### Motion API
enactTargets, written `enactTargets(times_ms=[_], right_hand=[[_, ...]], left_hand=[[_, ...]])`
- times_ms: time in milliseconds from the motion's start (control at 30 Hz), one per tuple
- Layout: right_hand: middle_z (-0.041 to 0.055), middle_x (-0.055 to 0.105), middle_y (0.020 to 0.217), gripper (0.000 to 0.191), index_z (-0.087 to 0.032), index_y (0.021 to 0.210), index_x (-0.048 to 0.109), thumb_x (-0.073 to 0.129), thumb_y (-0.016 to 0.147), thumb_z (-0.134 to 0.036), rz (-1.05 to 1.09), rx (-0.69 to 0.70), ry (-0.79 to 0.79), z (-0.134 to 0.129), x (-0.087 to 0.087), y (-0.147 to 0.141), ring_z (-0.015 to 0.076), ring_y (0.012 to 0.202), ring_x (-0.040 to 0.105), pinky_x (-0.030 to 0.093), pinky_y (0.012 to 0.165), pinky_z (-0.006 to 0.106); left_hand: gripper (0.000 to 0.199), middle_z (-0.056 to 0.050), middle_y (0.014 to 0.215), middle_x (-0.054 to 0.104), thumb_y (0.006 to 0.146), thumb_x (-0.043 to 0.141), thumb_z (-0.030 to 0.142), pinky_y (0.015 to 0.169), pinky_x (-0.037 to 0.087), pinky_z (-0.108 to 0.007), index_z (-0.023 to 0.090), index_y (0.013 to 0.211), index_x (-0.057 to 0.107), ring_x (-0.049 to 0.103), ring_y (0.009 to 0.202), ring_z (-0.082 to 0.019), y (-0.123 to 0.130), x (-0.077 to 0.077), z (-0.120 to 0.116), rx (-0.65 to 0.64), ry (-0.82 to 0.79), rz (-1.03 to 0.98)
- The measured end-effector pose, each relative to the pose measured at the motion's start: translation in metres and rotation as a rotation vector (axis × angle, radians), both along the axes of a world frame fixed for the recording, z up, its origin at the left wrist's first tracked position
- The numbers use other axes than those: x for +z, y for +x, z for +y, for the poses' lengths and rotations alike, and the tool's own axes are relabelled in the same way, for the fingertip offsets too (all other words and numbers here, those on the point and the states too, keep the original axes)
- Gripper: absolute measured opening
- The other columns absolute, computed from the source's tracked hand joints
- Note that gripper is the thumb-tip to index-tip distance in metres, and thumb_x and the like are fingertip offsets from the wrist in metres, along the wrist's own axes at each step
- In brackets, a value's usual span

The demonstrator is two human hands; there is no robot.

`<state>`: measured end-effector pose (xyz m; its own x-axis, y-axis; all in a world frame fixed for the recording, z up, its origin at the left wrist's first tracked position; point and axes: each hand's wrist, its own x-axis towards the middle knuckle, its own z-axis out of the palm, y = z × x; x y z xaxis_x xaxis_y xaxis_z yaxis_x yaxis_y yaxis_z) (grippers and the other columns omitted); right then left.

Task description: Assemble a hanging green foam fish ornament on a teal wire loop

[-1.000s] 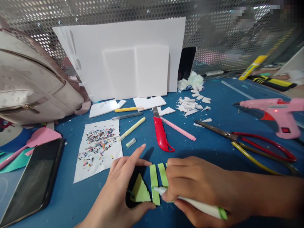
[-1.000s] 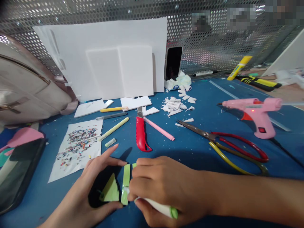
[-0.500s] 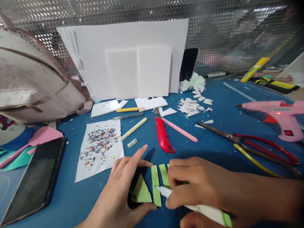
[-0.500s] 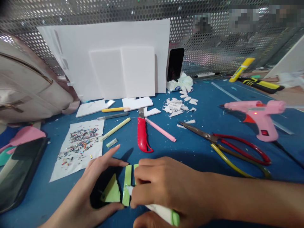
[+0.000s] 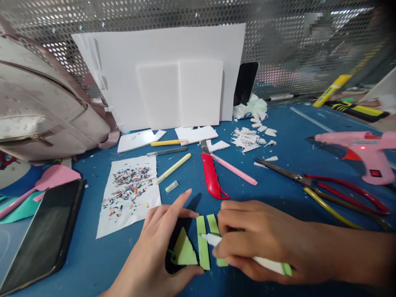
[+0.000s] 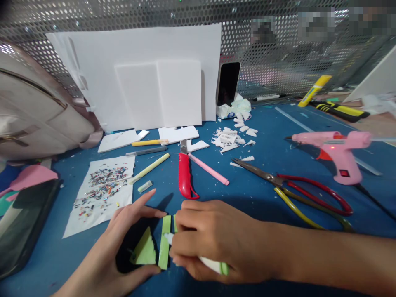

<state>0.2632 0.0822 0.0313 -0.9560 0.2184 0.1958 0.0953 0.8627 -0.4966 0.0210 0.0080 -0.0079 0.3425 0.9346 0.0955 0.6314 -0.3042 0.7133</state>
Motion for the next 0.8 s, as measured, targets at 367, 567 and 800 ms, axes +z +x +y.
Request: enactTargets(times_ms=[367, 567, 800], right_hand=[[0.0037, 0.059, 0.079, 0.017, -0.012, 0.090, 0.069, 0.054, 0.097, -0.017, 0.000, 0.030, -0.024, 0.0009, 0.0007, -0.0004, 0.0161, 0.071, 0.044, 0.035, 0.067, 0.029], [0.0041, 0.058, 0.078, 0.018, -0.012, 0.090, 0.069, 0.053, 0.097, -0.017, 0.012, 0.006, -0.021, 0.0004, -0.0007, -0.0006, 0.0162, 0.070, 0.043, 0.036, 0.067, 0.028], [0.0042, 0.065, 0.081, 0.015, -0.013, 0.102, 0.064, 0.052, 0.094, -0.013, 0.177, -0.015, -0.134, 0.0013, -0.0046, 0.0012, 0.0160, 0.071, 0.050, 0.040, 0.069, 0.028]], left_hand=[[0.102, -0.004, 0.128, 0.062, 0.079, 0.077, 0.022, 0.100, 0.040, -0.048, 0.042, 0.154, 0.011, 0.053, 0.116, -0.029, -0.0019, -0.0020, 0.0008, -0.020, 0.023, -0.014], [0.102, -0.002, 0.128, 0.062, 0.079, 0.077, 0.022, 0.101, 0.041, -0.048, 0.044, 0.153, 0.012, 0.054, 0.117, -0.029, -0.0018, -0.0014, 0.0010, 0.005, 0.004, 0.003], [0.101, -0.005, 0.127, 0.062, 0.079, 0.076, 0.024, 0.097, 0.044, -0.050, 0.042, 0.154, 0.011, 0.054, 0.114, -0.030, -0.0034, -0.0037, 0.0015, -0.017, 0.026, -0.010]])
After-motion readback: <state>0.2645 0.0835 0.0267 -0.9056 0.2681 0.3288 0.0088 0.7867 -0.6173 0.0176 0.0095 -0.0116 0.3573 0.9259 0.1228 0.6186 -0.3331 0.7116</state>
